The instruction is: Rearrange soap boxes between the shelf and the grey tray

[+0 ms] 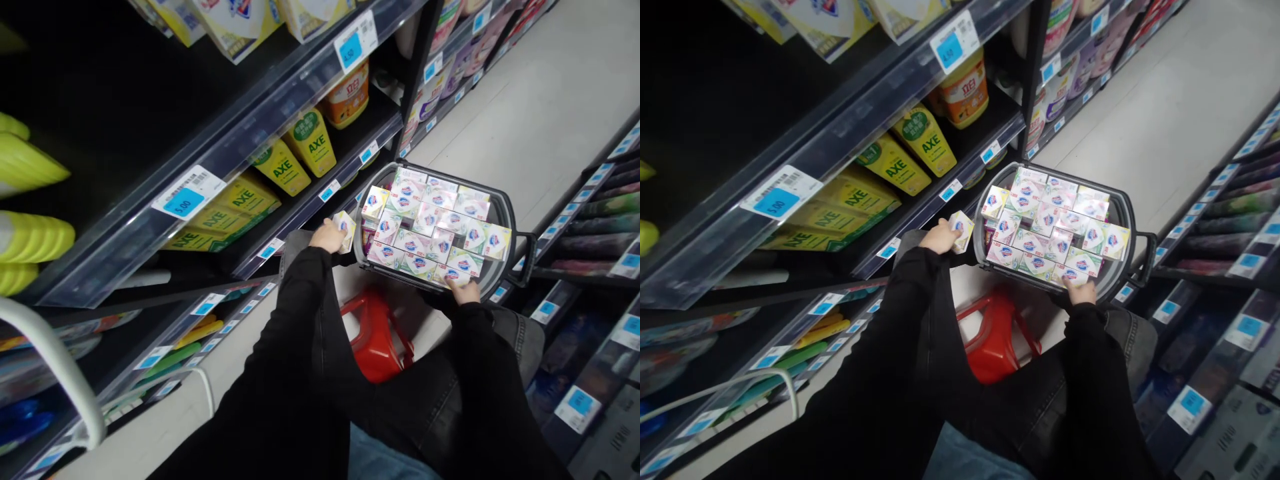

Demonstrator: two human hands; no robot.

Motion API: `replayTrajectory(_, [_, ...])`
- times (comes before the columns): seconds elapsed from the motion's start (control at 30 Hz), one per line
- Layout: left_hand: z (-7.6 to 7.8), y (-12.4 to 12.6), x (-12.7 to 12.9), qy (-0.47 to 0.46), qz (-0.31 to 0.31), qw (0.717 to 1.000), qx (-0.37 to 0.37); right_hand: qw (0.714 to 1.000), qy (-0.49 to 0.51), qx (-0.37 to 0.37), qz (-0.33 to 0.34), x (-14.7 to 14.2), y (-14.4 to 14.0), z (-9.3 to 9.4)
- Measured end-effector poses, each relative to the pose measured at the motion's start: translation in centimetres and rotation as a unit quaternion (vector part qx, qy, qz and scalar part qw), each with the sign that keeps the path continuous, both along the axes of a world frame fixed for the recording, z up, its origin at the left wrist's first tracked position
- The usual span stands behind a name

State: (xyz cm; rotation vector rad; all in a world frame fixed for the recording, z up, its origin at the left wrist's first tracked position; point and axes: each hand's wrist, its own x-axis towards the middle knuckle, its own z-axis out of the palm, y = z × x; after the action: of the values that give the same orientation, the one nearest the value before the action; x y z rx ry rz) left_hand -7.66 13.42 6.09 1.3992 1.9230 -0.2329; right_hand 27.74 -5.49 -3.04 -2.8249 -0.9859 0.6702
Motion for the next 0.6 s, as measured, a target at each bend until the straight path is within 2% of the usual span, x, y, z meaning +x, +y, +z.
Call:
replayTrajectory(0.07, [0.6,-0.6,-1.8,-0.047,0.051,0.997,0.043,0.994,-0.101,0.041,-0.024,-0.4,0.7,2.0])
replayTrajectory(0.1, [0.7,-0.9,-2.1,-0.071,0.074,0.992,0.076,0.985,-0.145,0.088,0.014,-0.8,1.4,3.2])
replayTrajectory(0.17, [0.5,-1.3,-1.7,-0.109,0.1,0.98,0.133,0.952,-0.16,0.179,0.189,-2.7,3.6,5.6])
replayTrajectory(0.23, [0.0,-1.1,-0.6,-0.132,0.099,0.975,0.152,0.894,-0.082,0.188,0.398,-6.0,7.0,7.3])
replayTrajectory(0.3, [-0.4,-0.7,0.3,-0.143,0.085,0.977,0.135,0.823,-0.016,0.145,0.549,-10.2,10.9,7.9])
replayTrajectory(0.4, [-0.5,-0.1,0.6,-0.143,0.074,0.983,0.09,0.733,-0.019,0.037,0.679,-16.6,16.0,7.0])
replayTrajectory(0.5, [-0.3,-0.1,-0.1,-0.135,0.082,0.985,0.069,0.66,-0.061,-0.061,0.747,-20.7,18.4,5.3])
replayTrajectory(0.6, [-0.3,-0.2,-0.6,-0.131,0.091,0.985,0.061,0.634,-0.096,-0.142,0.754,-21.9,18.8,3.8])
